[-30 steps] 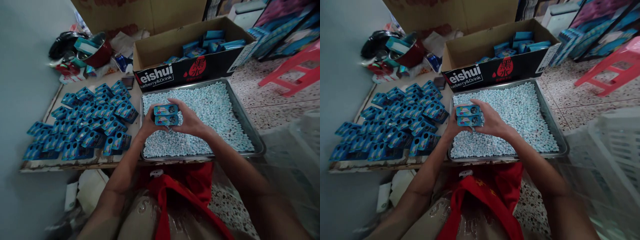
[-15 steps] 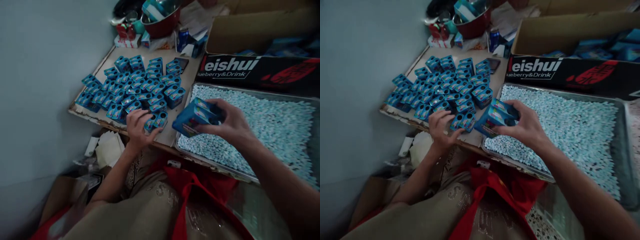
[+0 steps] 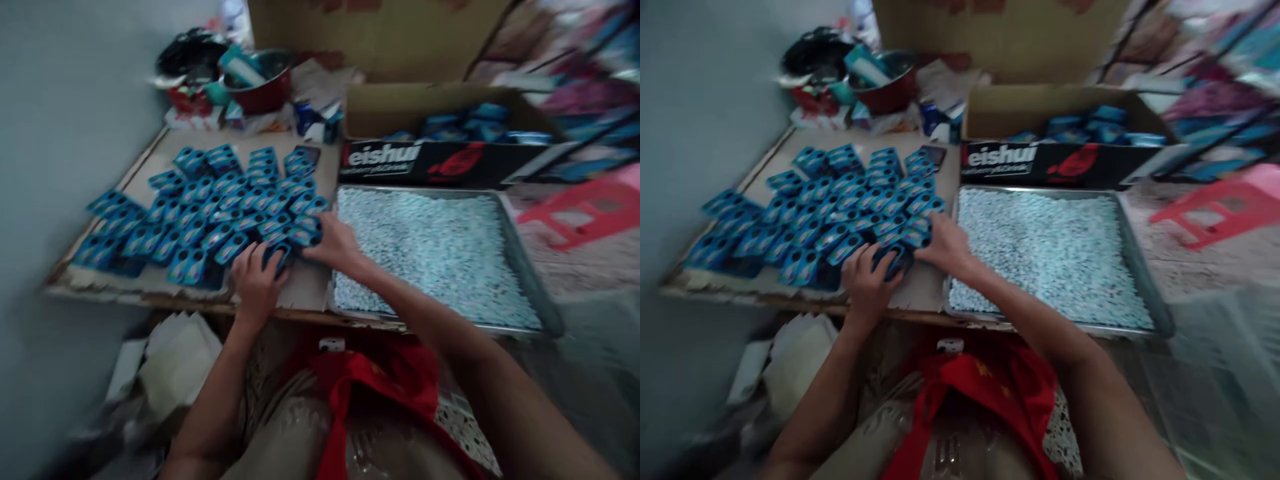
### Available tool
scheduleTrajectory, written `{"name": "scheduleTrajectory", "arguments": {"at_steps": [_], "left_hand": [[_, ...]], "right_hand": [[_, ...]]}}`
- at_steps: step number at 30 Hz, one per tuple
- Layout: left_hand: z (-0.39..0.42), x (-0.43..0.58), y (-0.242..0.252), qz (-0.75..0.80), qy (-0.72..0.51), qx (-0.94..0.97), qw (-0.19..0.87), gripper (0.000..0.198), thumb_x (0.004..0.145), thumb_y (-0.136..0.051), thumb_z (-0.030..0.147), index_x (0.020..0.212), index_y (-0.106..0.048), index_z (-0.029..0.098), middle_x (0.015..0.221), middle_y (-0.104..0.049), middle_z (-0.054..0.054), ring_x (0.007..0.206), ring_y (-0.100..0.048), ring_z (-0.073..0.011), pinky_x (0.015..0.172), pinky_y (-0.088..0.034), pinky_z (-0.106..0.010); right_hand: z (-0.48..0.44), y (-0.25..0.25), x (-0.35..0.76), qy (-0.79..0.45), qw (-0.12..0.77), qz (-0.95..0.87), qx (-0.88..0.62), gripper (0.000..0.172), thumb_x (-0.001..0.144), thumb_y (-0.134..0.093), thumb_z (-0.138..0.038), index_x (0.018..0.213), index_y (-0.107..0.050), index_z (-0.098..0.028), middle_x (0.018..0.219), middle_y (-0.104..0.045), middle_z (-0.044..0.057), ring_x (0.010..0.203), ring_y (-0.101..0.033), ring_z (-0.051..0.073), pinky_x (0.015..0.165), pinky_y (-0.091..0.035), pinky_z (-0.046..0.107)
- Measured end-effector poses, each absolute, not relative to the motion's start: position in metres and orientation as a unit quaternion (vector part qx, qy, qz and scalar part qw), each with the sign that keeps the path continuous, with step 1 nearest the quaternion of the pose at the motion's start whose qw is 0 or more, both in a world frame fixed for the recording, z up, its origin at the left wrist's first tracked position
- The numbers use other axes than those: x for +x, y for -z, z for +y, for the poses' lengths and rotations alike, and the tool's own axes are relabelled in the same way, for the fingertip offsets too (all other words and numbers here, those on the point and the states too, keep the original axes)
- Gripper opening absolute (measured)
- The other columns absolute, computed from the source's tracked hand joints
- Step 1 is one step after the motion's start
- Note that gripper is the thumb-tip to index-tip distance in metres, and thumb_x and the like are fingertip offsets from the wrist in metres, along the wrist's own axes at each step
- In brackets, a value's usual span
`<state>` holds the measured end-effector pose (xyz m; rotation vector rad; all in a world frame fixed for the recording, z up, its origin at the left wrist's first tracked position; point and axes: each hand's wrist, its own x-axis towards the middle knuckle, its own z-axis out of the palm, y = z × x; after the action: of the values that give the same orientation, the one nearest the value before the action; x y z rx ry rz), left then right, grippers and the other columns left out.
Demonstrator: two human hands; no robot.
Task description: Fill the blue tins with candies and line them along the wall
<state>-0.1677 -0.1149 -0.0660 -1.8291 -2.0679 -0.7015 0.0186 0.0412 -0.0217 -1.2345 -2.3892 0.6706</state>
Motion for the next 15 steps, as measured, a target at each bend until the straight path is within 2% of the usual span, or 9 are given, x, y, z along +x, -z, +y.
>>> {"name": "scheduleTrajectory", "arguments": {"at_steps": [3,6,7,8,9,12,13,15], "left_hand": [[-0.109,-0.177,0.069,-0.697,0.254,-0.644,0.187,0.033,0.111,-0.075,0.039,0.142,-0.083,0.029,0.159,-0.072,-0.019,0.148,-0.065,-0.0447,0.132,-0.043,-0.069],[-0.105,-0.187,0.06,-0.641,0.29,-0.679,0.207,0.044,0.104,-0.083,0.044,0.147,-0.08,0.037,0.161,-0.071,-0.017,0.148,-0.066,-0.0492,0.131,-0.042,-0.079],[-0.103,-0.19,0.051,-0.619,0.303,-0.694,0.208,0.048,0.101,-0.086,0.045,0.148,-0.08,0.039,0.159,-0.072,-0.017,0.146,-0.068,-0.0509,0.13,-0.044,-0.081],[-0.1,-0.193,0.04,-0.596,0.315,-0.709,0.206,0.051,0.099,-0.087,0.045,0.149,-0.08,0.041,0.157,-0.074,-0.016,0.143,-0.07,-0.0518,0.127,-0.047,-0.081],[-0.095,-0.195,0.026,-0.574,0.327,-0.725,0.196,0.051,0.097,-0.088,0.044,0.148,-0.081,0.044,0.153,-0.077,-0.013,0.138,-0.073,-0.0514,0.124,-0.051,-0.081],[-0.052,-0.194,-0.03,-0.514,0.352,-0.773,0.121,0.044,0.095,-0.086,0.045,0.136,-0.084,0.058,0.136,-0.085,0.005,0.117,-0.083,-0.0429,0.113,-0.065,-0.071],[-0.028,-0.19,-0.052,-0.498,0.354,-0.787,0.089,0.039,0.094,-0.085,0.047,0.13,-0.085,0.063,0.129,-0.086,0.012,0.11,-0.085,-0.0395,0.107,-0.068,-0.067],[0.037,-0.172,-0.093,-0.469,0.351,-0.808,0.052,0.029,0.094,-0.085,0.052,0.118,-0.086,0.067,0.121,-0.086,0.019,0.104,-0.085,-0.0361,0.101,-0.07,-0.064]], "right_hand": [[0.038,0.025,0.008,-0.209,0.146,-0.88,-0.401,0.089,0.088,-0.098,-0.032,0.165,-0.06,-0.008,0.154,-0.067,0.027,0.142,-0.065,0.045,0.125,-0.055,0.059],[0.049,0.024,0.027,-0.2,0.211,-0.888,-0.357,0.118,0.08,-0.109,-0.046,0.178,-0.05,-0.02,0.164,-0.062,0.024,0.147,-0.06,0.047,0.125,-0.055,0.066],[0.057,0.02,0.043,-0.198,0.242,-0.886,-0.341,0.121,0.077,-0.11,-0.052,0.179,-0.05,-0.024,0.164,-0.062,0.023,0.146,-0.061,0.046,0.124,-0.056,0.066],[0.068,0.013,0.066,-0.191,0.272,-0.883,-0.332,0.117,0.077,-0.11,-0.056,0.176,-0.054,-0.027,0.161,-0.064,0.021,0.143,-0.062,0.046,0.122,-0.057,0.066],[0.083,0.003,0.093,-0.178,0.299,-0.878,-0.33,0.106,0.081,-0.107,-0.058,0.171,-0.06,-0.028,0.157,-0.067,0.019,0.14,-0.064,0.045,0.12,-0.059,0.065],[0.152,-0.038,0.193,-0.108,0.355,-0.832,-0.413,0.043,0.1,-0.092,-0.05,0.136,-0.081,-0.03,0.135,-0.078,0.013,0.129,-0.071,0.041,0.115,-0.06,0.064],[0.181,-0.052,0.227,-0.09,0.372,-0.795,-0.471,0.031,0.103,-0.087,-0.046,0.128,-0.083,-0.029,0.128,-0.079,0.012,0.124,-0.073,0.039,0.113,-0.061,0.062],[0.242,-0.076,0.287,-0.051,0.39,-0.701,-0.594,0.024,0.101,-0.084,-0.039,0.12,-0.083,-0.024,0.117,-0.08,0.013,0.114,-0.075,0.038,0.109,-0.061,0.062]]}}
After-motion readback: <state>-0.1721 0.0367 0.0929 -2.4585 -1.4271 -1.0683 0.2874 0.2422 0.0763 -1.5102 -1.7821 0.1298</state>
